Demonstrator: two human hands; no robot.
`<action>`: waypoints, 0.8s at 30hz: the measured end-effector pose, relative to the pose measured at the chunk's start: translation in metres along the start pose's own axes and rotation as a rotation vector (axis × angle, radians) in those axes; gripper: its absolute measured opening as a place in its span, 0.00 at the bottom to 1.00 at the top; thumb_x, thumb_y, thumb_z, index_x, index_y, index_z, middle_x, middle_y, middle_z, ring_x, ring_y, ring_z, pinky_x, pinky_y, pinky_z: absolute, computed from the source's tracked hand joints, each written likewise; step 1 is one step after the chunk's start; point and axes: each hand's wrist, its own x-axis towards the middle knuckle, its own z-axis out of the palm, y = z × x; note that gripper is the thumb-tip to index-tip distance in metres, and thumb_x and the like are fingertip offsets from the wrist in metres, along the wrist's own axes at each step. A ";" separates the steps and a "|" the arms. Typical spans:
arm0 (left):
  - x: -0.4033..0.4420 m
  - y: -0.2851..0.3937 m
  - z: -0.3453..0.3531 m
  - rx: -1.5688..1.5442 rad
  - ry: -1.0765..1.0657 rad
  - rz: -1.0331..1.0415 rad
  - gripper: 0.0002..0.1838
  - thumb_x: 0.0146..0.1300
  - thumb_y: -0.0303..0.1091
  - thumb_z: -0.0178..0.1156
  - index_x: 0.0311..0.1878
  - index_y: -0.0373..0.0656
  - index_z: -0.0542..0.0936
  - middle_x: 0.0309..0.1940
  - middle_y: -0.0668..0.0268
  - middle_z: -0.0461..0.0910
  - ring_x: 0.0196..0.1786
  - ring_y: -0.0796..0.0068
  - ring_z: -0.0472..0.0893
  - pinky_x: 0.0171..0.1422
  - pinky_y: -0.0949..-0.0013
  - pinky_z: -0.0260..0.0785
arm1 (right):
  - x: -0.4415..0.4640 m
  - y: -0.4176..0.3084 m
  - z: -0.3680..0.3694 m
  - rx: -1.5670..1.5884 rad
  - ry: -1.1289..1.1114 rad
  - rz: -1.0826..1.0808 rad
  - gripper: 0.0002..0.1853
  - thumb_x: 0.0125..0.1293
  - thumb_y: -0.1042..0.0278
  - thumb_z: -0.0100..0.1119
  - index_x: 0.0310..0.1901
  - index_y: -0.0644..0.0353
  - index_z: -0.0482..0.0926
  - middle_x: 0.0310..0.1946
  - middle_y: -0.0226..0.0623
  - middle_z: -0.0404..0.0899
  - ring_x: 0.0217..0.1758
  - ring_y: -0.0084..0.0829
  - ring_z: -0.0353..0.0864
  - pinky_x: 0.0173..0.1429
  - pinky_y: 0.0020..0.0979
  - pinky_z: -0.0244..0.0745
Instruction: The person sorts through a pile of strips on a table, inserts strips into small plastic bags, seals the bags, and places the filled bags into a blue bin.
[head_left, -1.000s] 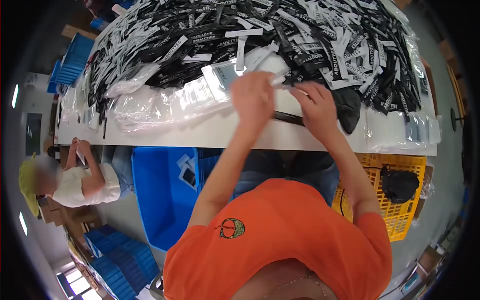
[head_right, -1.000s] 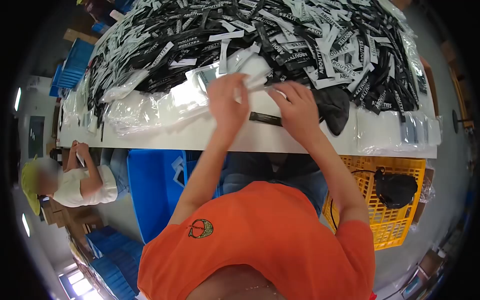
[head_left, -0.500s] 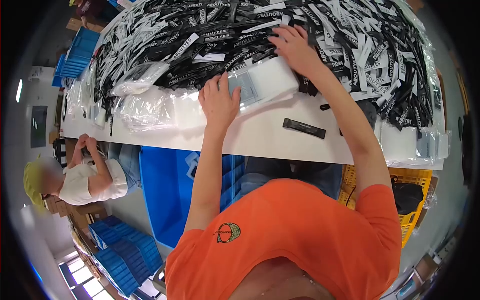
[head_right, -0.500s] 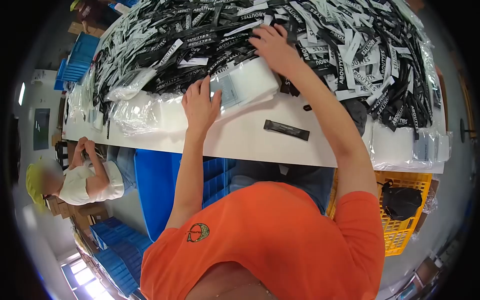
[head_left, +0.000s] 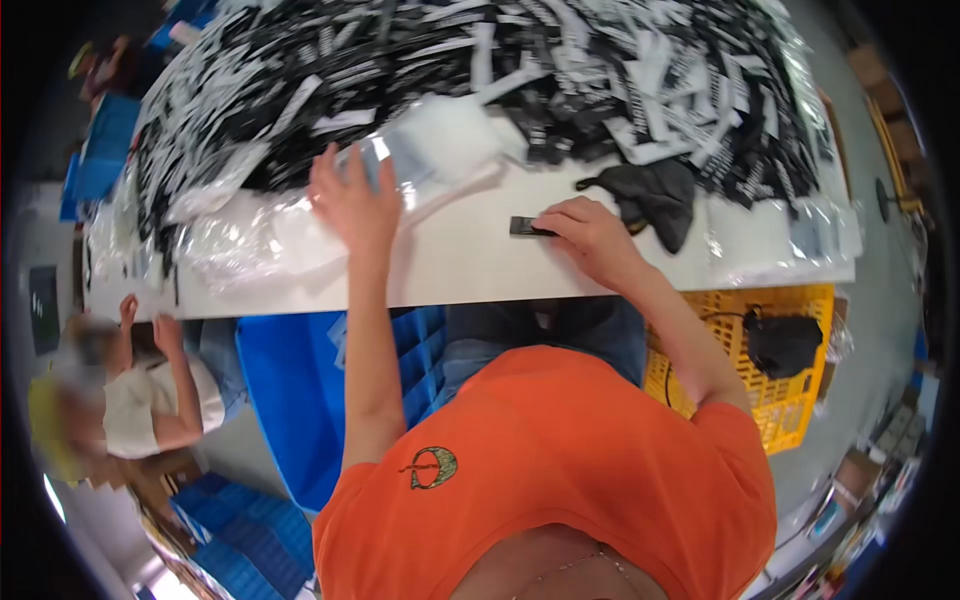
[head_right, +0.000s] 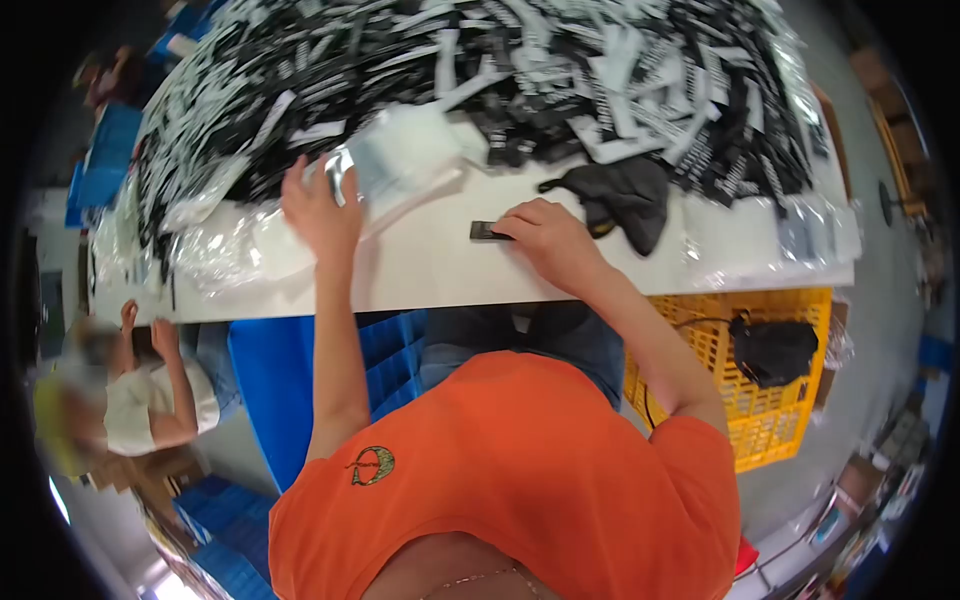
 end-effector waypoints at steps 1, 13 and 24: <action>0.002 0.017 -0.017 -0.040 0.040 0.030 0.24 0.65 0.46 0.68 0.61 0.45 0.83 0.66 0.54 0.75 0.71 0.47 0.69 0.75 0.39 0.56 | -0.012 0.003 -0.008 -0.058 0.056 -0.015 0.17 0.57 0.75 0.68 0.49 0.53 0.85 0.47 0.33 0.84 0.51 0.42 0.83 0.55 0.41 0.79; -0.071 0.257 0.008 -0.987 -0.412 0.323 0.22 0.55 0.29 0.71 0.56 0.42 0.82 0.50 0.56 0.77 0.54 0.49 0.76 0.59 0.51 0.72 | -0.081 0.053 -0.092 -0.456 0.189 0.414 0.13 0.56 0.72 0.70 0.44 0.55 0.83 0.37 0.40 0.80 0.48 0.48 0.81 0.52 0.44 0.77; -0.009 0.133 -0.010 -0.505 -0.154 0.230 0.16 0.58 0.32 0.73 0.50 0.49 0.86 0.56 0.59 0.81 0.58 0.50 0.79 0.63 0.49 0.70 | -0.049 -0.006 -0.059 -0.174 0.136 0.092 0.14 0.60 0.78 0.66 0.48 0.55 0.84 0.42 0.36 0.82 0.52 0.43 0.81 0.52 0.42 0.78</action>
